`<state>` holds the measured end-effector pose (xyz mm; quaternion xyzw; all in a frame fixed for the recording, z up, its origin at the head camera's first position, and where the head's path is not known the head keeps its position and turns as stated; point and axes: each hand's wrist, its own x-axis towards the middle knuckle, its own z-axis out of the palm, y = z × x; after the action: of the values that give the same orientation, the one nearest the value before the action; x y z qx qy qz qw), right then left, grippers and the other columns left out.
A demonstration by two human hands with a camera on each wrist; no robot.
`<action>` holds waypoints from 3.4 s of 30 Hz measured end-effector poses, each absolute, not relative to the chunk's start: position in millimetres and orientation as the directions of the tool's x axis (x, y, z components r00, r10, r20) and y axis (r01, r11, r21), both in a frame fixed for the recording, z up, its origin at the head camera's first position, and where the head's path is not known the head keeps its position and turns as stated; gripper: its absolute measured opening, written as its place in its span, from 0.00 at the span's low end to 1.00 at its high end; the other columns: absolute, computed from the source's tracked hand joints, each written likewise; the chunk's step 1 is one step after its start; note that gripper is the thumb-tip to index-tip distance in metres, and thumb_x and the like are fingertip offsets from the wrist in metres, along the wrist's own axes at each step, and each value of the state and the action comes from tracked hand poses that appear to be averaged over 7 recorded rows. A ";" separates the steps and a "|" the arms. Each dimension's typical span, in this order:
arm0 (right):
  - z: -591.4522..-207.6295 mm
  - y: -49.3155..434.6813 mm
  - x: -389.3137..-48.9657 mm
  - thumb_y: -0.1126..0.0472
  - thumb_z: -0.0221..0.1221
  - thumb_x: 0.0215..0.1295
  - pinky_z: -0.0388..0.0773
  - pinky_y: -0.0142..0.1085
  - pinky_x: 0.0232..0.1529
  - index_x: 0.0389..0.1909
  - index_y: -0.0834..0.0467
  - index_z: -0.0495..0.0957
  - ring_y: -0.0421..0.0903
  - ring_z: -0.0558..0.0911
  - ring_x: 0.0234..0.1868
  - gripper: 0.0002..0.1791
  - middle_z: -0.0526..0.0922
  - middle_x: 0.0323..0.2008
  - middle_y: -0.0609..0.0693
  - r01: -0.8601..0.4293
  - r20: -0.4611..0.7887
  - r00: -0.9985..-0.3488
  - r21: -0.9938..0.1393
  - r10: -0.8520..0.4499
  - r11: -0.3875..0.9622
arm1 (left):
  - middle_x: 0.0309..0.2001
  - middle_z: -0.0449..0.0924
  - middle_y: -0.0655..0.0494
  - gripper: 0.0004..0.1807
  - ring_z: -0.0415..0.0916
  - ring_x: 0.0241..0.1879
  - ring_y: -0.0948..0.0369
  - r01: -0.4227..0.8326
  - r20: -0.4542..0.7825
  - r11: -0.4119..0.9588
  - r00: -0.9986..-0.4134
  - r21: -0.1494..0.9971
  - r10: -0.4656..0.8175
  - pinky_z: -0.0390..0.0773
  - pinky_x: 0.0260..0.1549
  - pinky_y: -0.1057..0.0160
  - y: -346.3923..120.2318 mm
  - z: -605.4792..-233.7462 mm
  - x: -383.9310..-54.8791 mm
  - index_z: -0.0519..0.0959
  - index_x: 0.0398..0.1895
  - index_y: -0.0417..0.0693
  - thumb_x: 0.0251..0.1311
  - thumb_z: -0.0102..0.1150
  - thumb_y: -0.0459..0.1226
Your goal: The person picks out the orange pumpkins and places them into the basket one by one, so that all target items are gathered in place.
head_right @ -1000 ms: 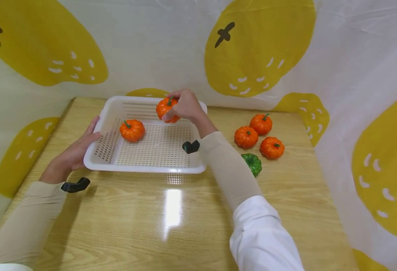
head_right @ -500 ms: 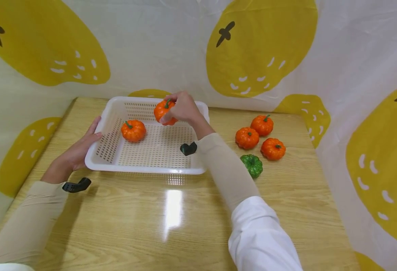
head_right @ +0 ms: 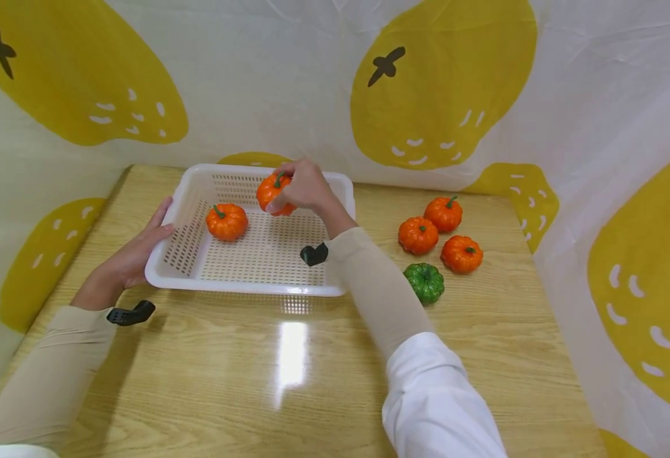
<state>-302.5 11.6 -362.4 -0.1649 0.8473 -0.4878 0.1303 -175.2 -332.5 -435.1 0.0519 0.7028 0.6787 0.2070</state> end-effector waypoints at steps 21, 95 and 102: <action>-368.8 3.3 -298.6 0.69 0.79 0.40 0.84 0.41 0.55 0.58 0.58 0.85 0.53 0.80 0.54 0.36 0.84 0.59 0.56 -0.167 -0.066 -0.905 -0.853 -0.419 0.494 | 0.85 0.28 0.41 0.36 0.49 0.75 0.26 -0.208 -0.221 0.074 -0.907 0.975 0.359 0.77 0.52 0.27 -330.3 -436.5 -174.6 0.25 0.77 0.95 0.83 0.33 0.53; -399.7 -6.8 -301.6 0.65 0.82 0.39 0.77 0.43 0.67 0.58 0.51 0.85 0.51 0.78 0.59 0.38 0.83 0.62 0.52 -0.138 -0.183 -0.882 -0.781 -0.434 0.610 | 0.86 0.28 0.44 0.35 0.50 0.75 0.26 -0.191 -0.217 0.108 -0.911 0.976 0.351 0.72 0.54 0.23 -321.2 -432.3 -171.5 0.27 0.77 0.96 0.83 0.33 0.53; -401.5 -7.1 -302.9 0.63 0.83 0.39 0.78 0.42 0.66 0.57 0.50 0.85 0.50 0.79 0.60 0.38 0.83 0.62 0.51 -0.149 -0.185 -0.880 -0.766 -0.437 0.626 | 0.86 0.30 0.42 0.35 0.51 0.74 0.26 -0.176 -0.201 0.099 -0.910 0.979 0.364 0.75 0.53 0.25 -321.5 -433.5 -172.3 0.27 0.77 0.96 0.83 0.33 0.53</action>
<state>-302.9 -7.1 -401.5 -0.1658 0.8834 -0.3997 0.1799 -172.3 -321.5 -433.5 0.0656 0.7132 0.6679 0.2021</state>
